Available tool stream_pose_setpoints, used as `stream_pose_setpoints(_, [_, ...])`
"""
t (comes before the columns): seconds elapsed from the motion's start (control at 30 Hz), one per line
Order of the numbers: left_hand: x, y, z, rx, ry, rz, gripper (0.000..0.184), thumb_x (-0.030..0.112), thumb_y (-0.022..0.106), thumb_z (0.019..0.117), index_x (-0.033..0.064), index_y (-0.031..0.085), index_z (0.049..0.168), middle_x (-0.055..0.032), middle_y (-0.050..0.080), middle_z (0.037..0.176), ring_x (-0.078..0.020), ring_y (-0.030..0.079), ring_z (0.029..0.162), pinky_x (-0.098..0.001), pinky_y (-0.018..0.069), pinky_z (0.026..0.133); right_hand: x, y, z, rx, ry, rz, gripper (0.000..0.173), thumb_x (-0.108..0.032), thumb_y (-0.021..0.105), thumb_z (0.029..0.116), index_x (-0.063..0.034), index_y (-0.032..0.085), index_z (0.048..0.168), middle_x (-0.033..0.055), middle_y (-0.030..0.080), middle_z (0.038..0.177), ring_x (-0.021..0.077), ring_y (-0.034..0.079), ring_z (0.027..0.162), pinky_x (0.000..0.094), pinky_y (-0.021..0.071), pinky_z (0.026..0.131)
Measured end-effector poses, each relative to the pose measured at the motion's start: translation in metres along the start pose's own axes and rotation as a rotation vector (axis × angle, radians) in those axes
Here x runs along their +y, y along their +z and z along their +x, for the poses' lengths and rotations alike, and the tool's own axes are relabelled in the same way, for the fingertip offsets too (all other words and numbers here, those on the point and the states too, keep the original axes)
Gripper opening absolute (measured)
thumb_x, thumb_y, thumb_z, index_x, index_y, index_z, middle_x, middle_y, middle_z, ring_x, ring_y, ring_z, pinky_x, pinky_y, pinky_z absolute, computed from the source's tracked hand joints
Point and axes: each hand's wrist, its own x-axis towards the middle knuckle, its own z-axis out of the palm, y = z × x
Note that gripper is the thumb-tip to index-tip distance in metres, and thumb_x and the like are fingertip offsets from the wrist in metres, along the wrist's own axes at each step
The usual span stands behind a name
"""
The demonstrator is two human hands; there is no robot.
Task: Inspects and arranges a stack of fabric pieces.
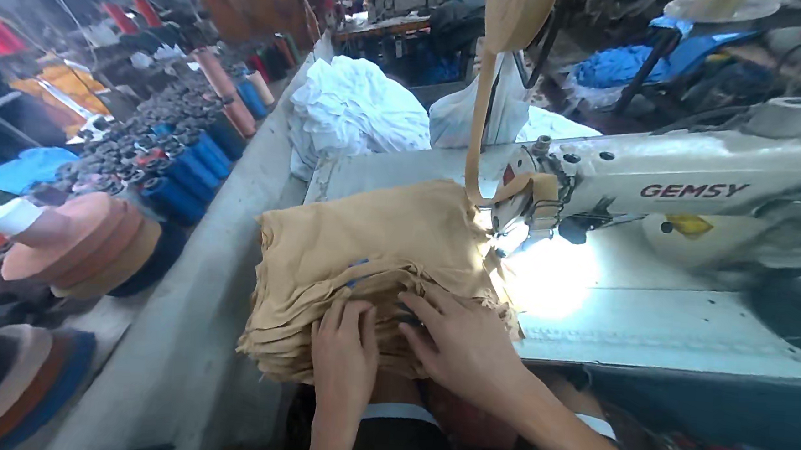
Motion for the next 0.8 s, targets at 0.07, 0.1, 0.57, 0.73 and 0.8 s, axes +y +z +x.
stream_pose_setpoints(0.07, [0.001, 0.000, 0.005, -0.042, 0.011, 0.012, 0.019, 0.027, 0.063, 0.0987, 0.0150, 0.077, 0.104, -0.0053, 0.070, 0.099, -0.0231, 0.069, 0.089, -0.0490, 0.0559, 0.079, 0.000, 0.001, 0.001, -0.016, 0.015, -0.009, 0.037, -0.041, 0.058, 0.0990, -0.0163, 0.071, 0.123, 0.0081, 0.071, 0.104, 0.0258, 0.072, 0.076, 0.0429, 0.0579, 0.057])
stream_pose_setpoints(0.1, [0.002, 0.000, 0.009, -0.070, 0.008, 0.022, 0.018, 0.027, 0.064, 0.0977, 0.0150, 0.077, 0.104, -0.0066, 0.071, 0.100, -0.0250, 0.070, 0.090, -0.0515, 0.0559, 0.079, 0.001, 0.001, 0.001, -0.022, 0.028, -0.008, 0.036, -0.041, 0.057, 0.0992, -0.0162, 0.071, 0.122, 0.0077, 0.072, 0.105, 0.0253, 0.072, 0.077, 0.0425, 0.0579, 0.057])
stream_pose_setpoints(0.57, [0.005, 0.005, -0.002, 0.138, 0.118, 0.010, 0.023, 0.026, 0.056, 0.0980, 0.0088, 0.071, 0.098, -0.0059, 0.069, 0.095, -0.0205, 0.066, 0.089, -0.0457, 0.0484, 0.085, -0.015, 0.008, 0.005, 0.025, -0.014, -0.005, 0.023, -0.026, 0.063, 0.0969, -0.0176, 0.073, 0.115, 0.0057, 0.072, 0.095, 0.0254, 0.071, 0.072, 0.0431, 0.0572, 0.053])
stream_pose_setpoints(0.73, [0.005, 0.004, -0.005, 0.198, 0.152, 0.059, 0.026, 0.027, 0.055, 0.0985, 0.0064, 0.071, 0.098, -0.0084, 0.071, 0.095, -0.0230, 0.066, 0.090, -0.0464, 0.0463, 0.089, -0.017, 0.014, 0.007, 0.065, -0.066, 0.055, 0.015, -0.019, 0.060, 0.0990, -0.0178, 0.074, 0.105, 0.0019, 0.073, 0.097, 0.0212, 0.072, 0.078, 0.0400, 0.0596, 0.059])
stream_pose_setpoints(0.8, [0.005, 0.001, -0.005, 0.168, 0.160, 0.064, 0.028, 0.027, 0.054, 0.0989, 0.0041, 0.070, 0.100, -0.0117, 0.071, 0.094, -0.0271, 0.066, 0.090, -0.0507, 0.0459, 0.091, -0.014, 0.014, 0.006, 0.057, -0.089, 0.101, 0.014, -0.014, 0.061, 0.0967, -0.0179, 0.073, 0.103, 0.0009, 0.073, 0.098, 0.0201, 0.072, 0.079, 0.0404, 0.0597, 0.060])
